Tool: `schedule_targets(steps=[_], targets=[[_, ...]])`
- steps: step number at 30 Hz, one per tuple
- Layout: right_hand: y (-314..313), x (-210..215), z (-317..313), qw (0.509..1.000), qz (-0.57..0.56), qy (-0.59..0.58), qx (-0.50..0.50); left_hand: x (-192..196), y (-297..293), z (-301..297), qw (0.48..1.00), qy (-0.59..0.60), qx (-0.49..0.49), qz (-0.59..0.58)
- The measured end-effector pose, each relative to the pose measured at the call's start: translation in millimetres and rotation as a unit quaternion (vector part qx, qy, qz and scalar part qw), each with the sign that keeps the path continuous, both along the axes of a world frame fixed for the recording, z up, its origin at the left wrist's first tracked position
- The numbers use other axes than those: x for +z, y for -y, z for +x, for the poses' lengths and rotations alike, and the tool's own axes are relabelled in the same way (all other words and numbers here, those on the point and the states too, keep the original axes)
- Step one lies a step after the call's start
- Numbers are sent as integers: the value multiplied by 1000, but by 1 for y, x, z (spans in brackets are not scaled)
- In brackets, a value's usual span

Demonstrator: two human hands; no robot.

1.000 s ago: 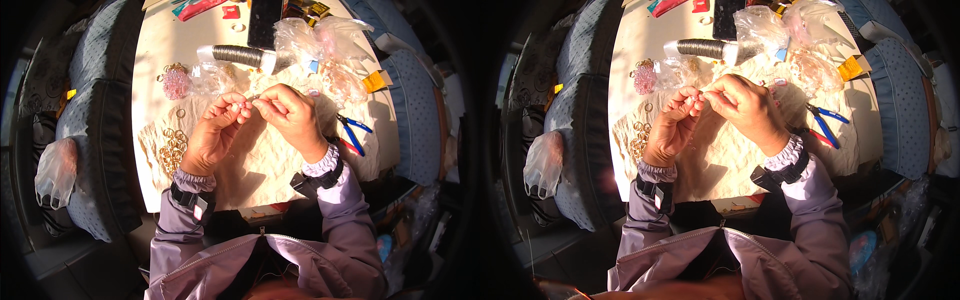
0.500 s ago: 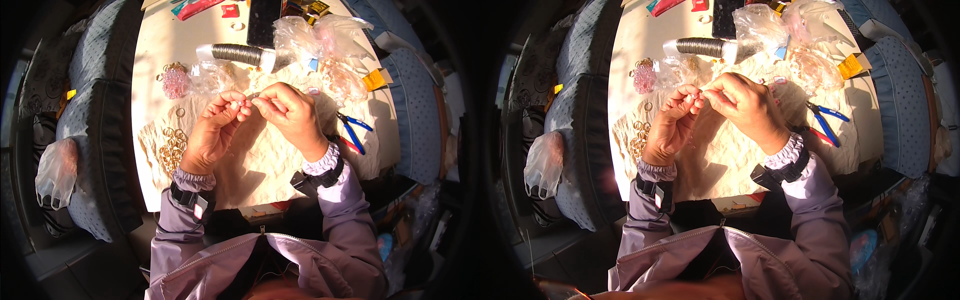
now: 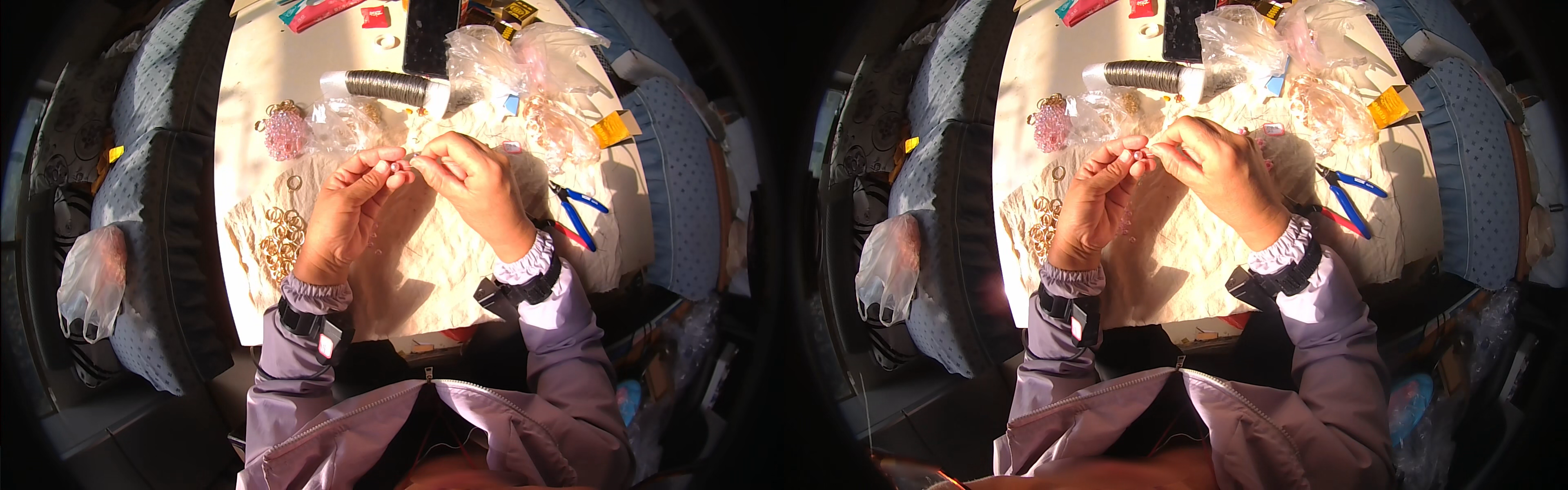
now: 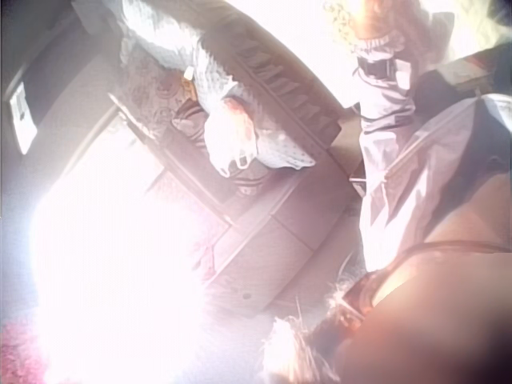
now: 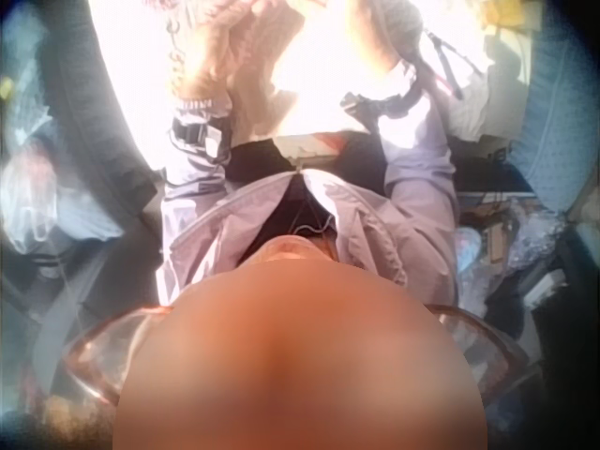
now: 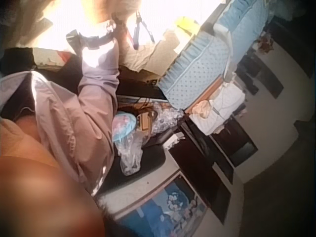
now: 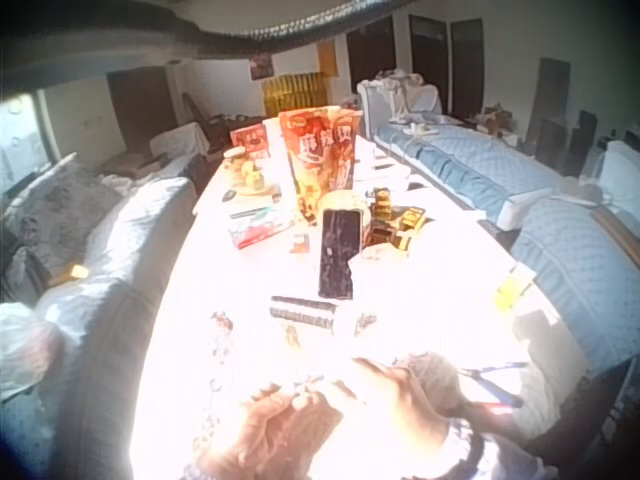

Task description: The person assembles a beaded keychain by threading pink beads onto a wire, using pliers to open and close jump rings, and attaching a metal ring. The finished keychain is placed on the table.

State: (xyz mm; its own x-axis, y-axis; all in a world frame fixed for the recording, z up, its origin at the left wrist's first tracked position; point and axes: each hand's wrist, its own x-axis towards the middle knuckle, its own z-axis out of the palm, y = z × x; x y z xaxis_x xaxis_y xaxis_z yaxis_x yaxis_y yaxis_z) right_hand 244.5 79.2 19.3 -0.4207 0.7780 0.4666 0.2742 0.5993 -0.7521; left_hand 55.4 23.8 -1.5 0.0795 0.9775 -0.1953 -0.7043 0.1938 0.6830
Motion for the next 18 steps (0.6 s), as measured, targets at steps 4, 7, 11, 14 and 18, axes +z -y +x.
schedule_targets(steps=[4, 7, 11, 14, 18], targets=[[0, 0, 0, 999, -34, -9, 6, -2, 0, -1, 1000, 8, -6, 4], [0, 2, 0, 999, -51, -12, 15, -3, -1, -1, 999, 32, -4, 4], [0, 3, 0, 998, -52, 2, 17, -2, -1, -1, 999, 41, 6, -6], [0, 2, 1, 998, -59, 18, 15, -1, 0, -1, 999, 48, 10, -3], [-2, -4, -4, 1000, -20, 2, 9, -3, 0, -2, 999, 49, 10, -5]])
